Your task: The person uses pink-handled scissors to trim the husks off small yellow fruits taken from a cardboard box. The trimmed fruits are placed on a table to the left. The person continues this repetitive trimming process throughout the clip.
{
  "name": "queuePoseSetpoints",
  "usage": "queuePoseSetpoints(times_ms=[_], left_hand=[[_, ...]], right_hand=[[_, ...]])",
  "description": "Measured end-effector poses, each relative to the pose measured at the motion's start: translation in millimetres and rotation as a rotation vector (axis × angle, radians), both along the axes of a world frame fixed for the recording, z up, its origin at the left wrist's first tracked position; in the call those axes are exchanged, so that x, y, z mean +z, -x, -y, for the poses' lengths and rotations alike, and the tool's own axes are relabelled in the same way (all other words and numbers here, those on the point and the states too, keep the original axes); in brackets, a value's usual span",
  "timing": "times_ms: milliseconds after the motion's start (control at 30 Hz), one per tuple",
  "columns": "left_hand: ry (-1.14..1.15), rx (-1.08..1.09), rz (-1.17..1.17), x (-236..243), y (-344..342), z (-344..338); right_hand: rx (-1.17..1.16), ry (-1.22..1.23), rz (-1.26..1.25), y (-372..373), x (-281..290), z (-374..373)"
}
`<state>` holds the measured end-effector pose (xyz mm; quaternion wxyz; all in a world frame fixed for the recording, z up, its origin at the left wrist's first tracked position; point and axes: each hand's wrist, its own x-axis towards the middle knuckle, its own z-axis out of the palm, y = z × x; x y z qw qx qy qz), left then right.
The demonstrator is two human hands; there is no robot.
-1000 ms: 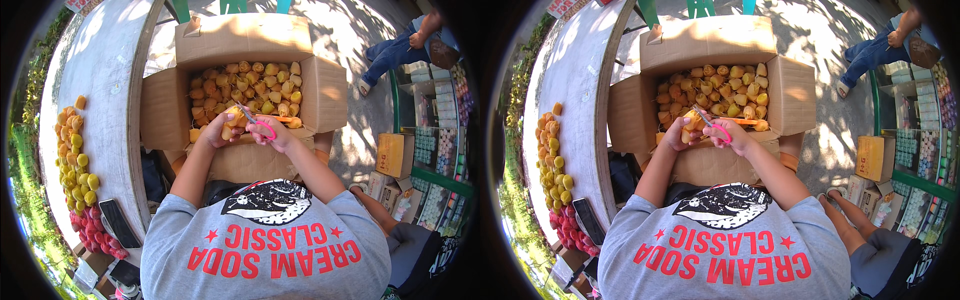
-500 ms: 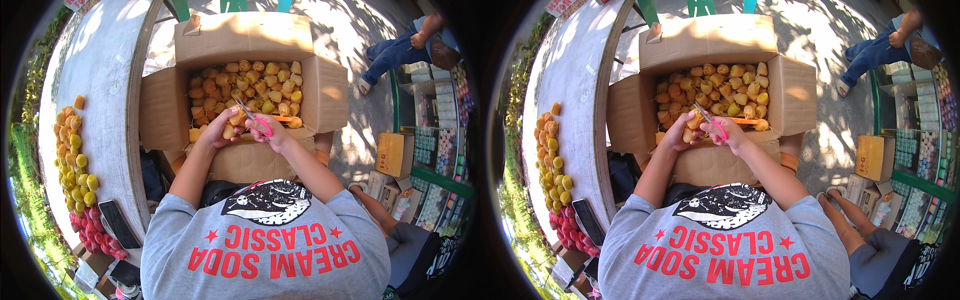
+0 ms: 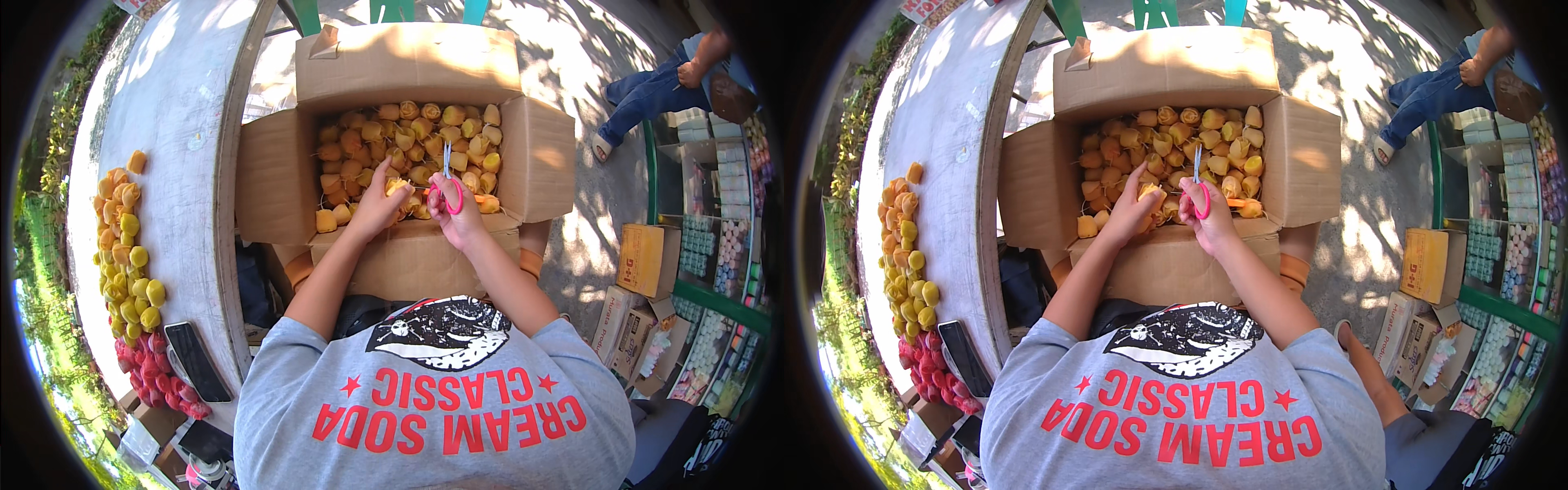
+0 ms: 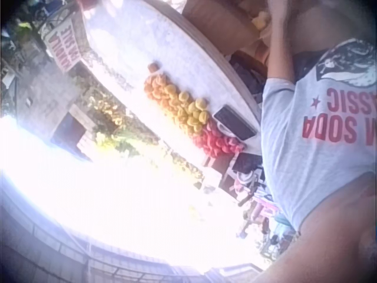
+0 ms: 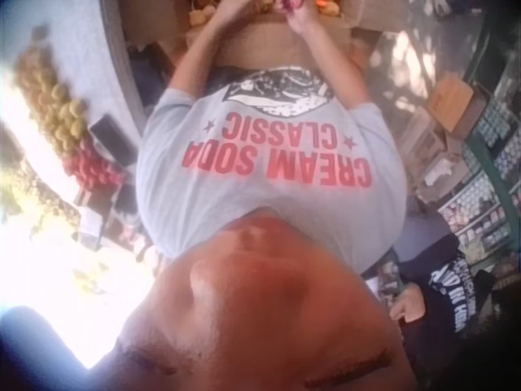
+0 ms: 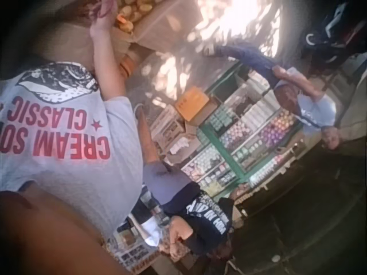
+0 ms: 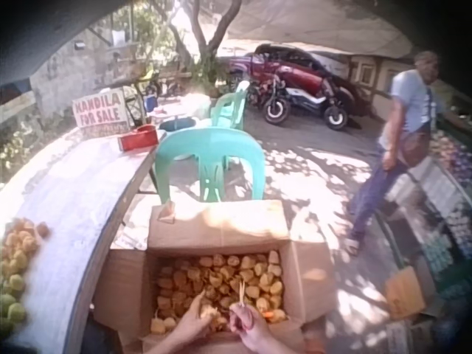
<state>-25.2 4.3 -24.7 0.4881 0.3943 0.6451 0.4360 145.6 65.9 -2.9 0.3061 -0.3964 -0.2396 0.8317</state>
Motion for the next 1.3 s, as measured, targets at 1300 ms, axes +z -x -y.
queuePoseSetpoints(times_ms=[1300], left_hand=[[0.796, 0.978, -1.359, 214, 404, 193]], right_hand=[[0.086, -0.195, 0.153, 0, 3, 12]])
